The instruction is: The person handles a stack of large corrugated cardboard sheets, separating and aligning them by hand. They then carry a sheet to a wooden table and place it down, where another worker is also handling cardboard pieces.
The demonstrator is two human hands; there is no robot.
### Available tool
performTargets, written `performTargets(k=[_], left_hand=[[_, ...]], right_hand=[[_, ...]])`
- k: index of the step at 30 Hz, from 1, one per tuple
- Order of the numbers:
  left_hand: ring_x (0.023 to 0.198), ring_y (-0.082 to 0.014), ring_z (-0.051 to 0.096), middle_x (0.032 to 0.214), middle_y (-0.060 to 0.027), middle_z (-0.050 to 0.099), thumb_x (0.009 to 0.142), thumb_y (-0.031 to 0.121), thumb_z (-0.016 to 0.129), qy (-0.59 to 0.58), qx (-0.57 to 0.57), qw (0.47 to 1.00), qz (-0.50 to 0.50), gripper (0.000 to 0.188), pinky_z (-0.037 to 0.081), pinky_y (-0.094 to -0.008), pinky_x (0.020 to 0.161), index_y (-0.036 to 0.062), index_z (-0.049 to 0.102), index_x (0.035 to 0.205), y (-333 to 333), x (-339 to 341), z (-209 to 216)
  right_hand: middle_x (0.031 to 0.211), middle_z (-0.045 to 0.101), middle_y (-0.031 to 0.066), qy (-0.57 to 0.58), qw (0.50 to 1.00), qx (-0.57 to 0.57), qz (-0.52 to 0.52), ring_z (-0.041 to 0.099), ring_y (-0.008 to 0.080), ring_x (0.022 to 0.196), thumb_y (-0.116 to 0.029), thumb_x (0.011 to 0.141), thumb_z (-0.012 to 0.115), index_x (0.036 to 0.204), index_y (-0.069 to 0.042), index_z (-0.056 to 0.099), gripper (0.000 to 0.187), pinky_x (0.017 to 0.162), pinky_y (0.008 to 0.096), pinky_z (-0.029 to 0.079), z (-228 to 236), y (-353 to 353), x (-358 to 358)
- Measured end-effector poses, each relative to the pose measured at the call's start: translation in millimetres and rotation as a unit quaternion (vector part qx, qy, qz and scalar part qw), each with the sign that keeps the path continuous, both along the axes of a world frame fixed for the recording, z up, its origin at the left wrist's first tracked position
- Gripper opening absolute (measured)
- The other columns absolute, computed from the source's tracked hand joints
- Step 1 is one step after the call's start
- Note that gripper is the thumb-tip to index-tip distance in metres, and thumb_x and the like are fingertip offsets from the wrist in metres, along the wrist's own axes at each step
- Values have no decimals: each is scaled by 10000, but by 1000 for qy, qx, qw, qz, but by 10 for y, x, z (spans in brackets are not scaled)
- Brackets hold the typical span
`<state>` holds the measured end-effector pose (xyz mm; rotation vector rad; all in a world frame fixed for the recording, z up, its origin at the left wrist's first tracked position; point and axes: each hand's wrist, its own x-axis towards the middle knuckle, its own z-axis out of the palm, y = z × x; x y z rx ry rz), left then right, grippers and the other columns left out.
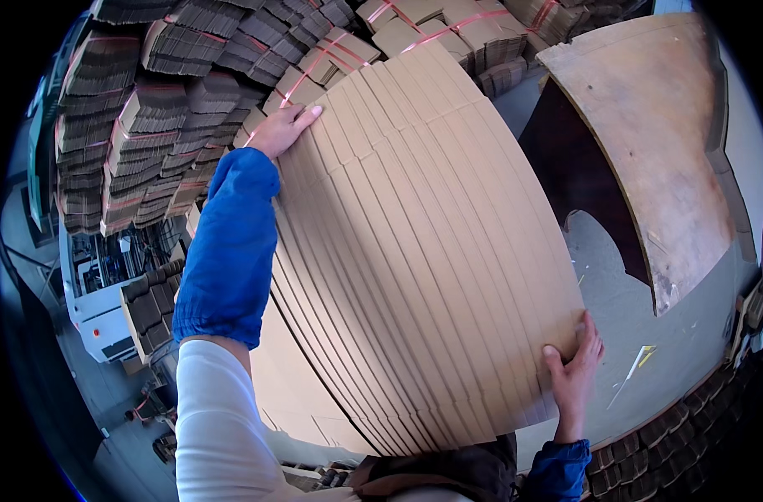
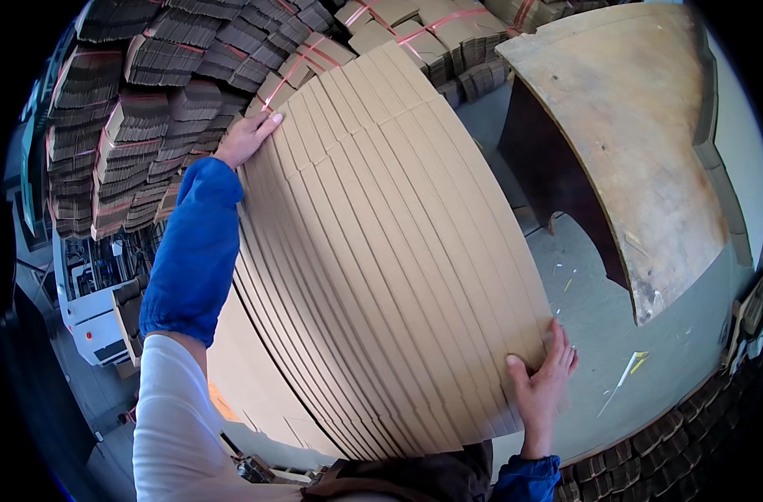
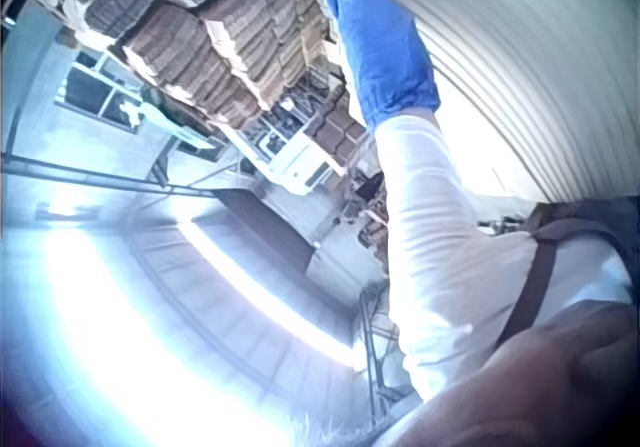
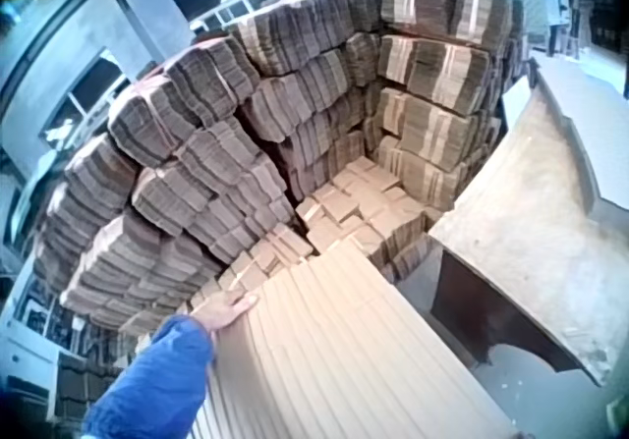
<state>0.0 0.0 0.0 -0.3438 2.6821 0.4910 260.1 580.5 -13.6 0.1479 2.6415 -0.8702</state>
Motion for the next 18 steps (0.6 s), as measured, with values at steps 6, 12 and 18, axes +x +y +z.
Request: performTargets(k=[6, 12, 18], left_hand=[[1088, -335, 633, 1134, -233, 672, 942, 640, 474, -23, -67, 998, -2, 714, 459, -391, 962, 20, 621, 1264, -73, 37, 175], [1118, -330, 624, 1173, -231, 661, 942, 638, 477, -10, -18, 1000, 8, 721, 456, -390, 975, 16, 607, 1282, -26, 30, -35], [1124, -287, 635, 1224, -166, 665, 973, 523, 523, 134, 68, 987, -55, 573, 468, -375, 976, 68, 598, 1313, 191, -273, -81]], right_hand=[[1422, 465, 207, -15, 1000, -15, -7, 412, 402, 1325, -438, 799, 719, 1496, -63, 336, 878, 1160, 552, 182, -16, -190, 63], [1412, 467, 220, 1, 1000, 21, 6, 414, 393, 1328, -489, 800, 710, 1495, -63, 335, 897, 1163, 556, 182, -19, -55, 22], [1403, 470, 222, 7, 1000, 22, 6, 406, 379, 1345, -506, 804, 701, 1485, -56, 349, 889, 1160, 563, 188, 32, -40, -25]])
